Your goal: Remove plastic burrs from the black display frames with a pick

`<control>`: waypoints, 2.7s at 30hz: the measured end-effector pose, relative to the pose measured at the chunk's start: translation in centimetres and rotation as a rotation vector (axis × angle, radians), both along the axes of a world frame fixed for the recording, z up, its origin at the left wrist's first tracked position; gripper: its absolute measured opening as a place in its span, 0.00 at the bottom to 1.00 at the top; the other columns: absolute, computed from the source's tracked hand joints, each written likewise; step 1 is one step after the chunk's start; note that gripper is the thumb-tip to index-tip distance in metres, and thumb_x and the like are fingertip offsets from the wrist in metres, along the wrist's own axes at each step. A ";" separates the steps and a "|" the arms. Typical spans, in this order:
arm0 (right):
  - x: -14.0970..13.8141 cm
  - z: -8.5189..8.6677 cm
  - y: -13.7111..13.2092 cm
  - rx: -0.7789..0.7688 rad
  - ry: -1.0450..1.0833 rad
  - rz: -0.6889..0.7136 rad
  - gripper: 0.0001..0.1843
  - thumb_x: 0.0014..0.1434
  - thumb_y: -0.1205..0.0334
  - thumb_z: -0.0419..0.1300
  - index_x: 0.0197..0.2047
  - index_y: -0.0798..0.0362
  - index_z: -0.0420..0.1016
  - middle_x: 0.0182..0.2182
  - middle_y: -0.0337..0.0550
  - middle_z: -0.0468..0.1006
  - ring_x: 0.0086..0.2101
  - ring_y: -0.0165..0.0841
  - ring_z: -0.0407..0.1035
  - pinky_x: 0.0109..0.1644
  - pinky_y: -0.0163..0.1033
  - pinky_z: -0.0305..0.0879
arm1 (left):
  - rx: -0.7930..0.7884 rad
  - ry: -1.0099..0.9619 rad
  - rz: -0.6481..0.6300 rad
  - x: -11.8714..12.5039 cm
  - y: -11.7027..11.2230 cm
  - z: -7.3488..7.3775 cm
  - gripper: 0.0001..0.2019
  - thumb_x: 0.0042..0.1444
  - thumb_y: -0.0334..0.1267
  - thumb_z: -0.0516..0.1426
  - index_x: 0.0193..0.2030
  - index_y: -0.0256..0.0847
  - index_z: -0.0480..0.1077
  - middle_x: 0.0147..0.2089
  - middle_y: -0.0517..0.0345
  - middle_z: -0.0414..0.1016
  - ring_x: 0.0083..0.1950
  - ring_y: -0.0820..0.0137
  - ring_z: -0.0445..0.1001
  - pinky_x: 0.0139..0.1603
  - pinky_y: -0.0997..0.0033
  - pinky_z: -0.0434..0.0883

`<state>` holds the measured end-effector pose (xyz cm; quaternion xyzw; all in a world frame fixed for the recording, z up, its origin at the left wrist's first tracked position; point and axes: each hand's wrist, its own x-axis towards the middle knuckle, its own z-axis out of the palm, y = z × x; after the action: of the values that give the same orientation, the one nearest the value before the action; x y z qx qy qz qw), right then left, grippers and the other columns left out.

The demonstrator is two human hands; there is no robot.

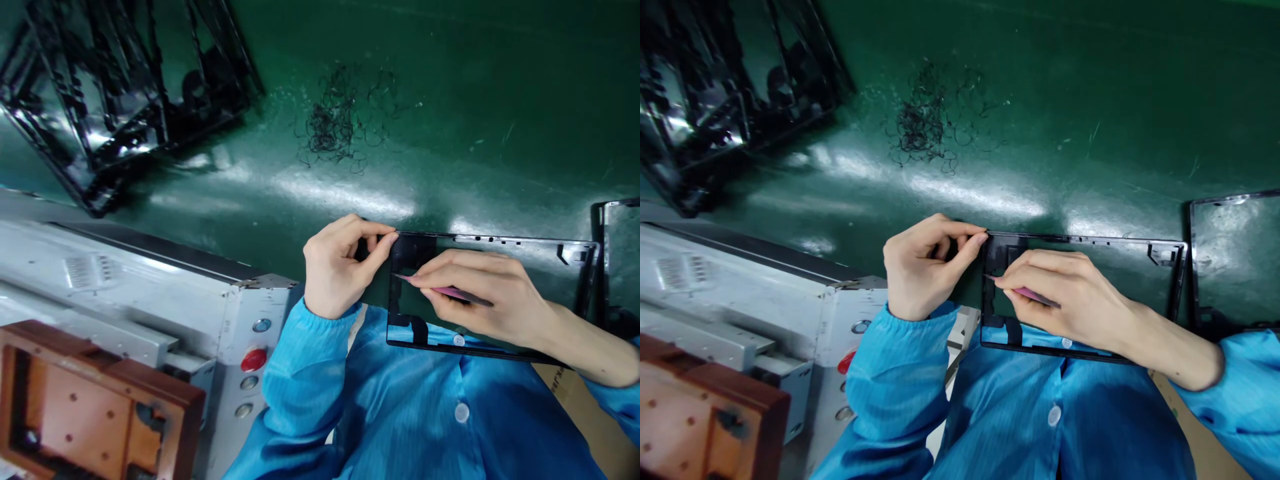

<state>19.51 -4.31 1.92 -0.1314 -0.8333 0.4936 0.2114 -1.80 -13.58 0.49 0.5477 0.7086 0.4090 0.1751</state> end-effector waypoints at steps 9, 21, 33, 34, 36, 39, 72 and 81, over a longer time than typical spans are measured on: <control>0.0 -0.1 -0.1 0.004 0.003 -0.019 0.08 0.72 0.73 0.63 0.49 0.53 0.81 0.45 0.45 0.85 0.36 0.30 0.79 0.36 0.34 0.74 | -0.004 0.002 0.001 0.0 0.0 0.0 0.02 0.66 0.34 0.67 0.40 0.44 0.83 0.27 0.65 0.71 0.27 0.75 0.65 0.29 0.67 0.64; -0.2 -0.2 0.1 0.086 0.046 0.082 0.07 0.73 0.72 0.61 0.46 0.52 0.79 0.39 0.43 0.85 0.34 0.33 0.77 0.40 0.42 0.73 | -0.019 0.001 0.009 0.0 0.0 0.0 0.02 0.66 0.36 0.67 0.40 0.46 0.83 0.27 0.64 0.71 0.27 0.74 0.66 0.31 0.65 0.66; -0.1 -0.3 -0.1 0.103 0.046 0.040 0.07 0.74 0.72 0.62 0.49 0.51 0.79 0.41 0.43 0.85 0.35 0.32 0.75 0.41 0.41 0.73 | -0.010 -0.007 0.016 0.1 0.0 0.0 0.02 0.66 0.36 0.67 0.40 0.46 0.83 0.27 0.65 0.71 0.26 0.74 0.66 0.30 0.66 0.66; -0.1 -0.3 -0.1 0.109 0.048 0.039 0.07 0.73 0.72 0.62 0.48 0.52 0.79 0.41 0.43 0.85 0.35 0.32 0.75 0.41 0.41 0.73 | -0.009 -0.009 0.016 0.1 0.0 0.0 0.02 0.65 0.36 0.67 0.40 0.46 0.83 0.27 0.65 0.71 0.26 0.74 0.66 0.30 0.66 0.66; 0.0 -0.3 -0.1 0.128 0.042 0.047 0.07 0.73 0.72 0.62 0.47 0.52 0.79 0.41 0.43 0.85 0.34 0.32 0.75 0.40 0.41 0.72 | -0.009 -0.011 0.016 0.0 0.0 -0.1 0.02 0.65 0.36 0.67 0.40 0.46 0.83 0.27 0.64 0.70 0.26 0.74 0.65 0.30 0.66 0.66; 0.1 -0.4 -0.1 0.133 0.031 0.066 0.07 0.73 0.71 0.62 0.47 0.51 0.79 0.42 0.42 0.85 0.34 0.32 0.74 0.40 0.41 0.72 | -0.011 -0.003 0.017 0.0 0.0 -0.1 0.02 0.66 0.37 0.67 0.40 0.47 0.83 0.27 0.64 0.70 0.27 0.73 0.66 0.30 0.65 0.66; 1.0 -0.9 -1.8 -0.035 0.000 0.319 0.08 0.72 0.71 0.61 0.49 0.53 0.81 0.42 0.40 0.86 0.36 0.32 0.74 0.44 0.43 0.64 | 0.004 -0.017 0.033 0.1 0.2 -0.5 0.02 0.65 0.37 0.67 0.39 0.46 0.83 0.27 0.64 0.73 0.30 0.72 0.73 0.31 0.67 0.69; 0.7 -0.8 -1.5 -0.079 -0.050 0.294 0.08 0.70 0.72 0.62 0.45 0.53 0.82 0.35 0.38 0.82 0.32 0.32 0.68 0.40 0.41 0.64 | 0.020 -0.015 0.024 0.0 0.3 -0.9 0.03 0.64 0.36 0.67 0.38 0.43 0.83 0.27 0.65 0.72 0.29 0.74 0.71 0.31 0.70 0.66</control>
<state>20.19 -5.83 1.13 -0.0284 -0.8285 0.5482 0.1108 -1.76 -13.26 -0.37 0.5377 0.7097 0.4222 0.1703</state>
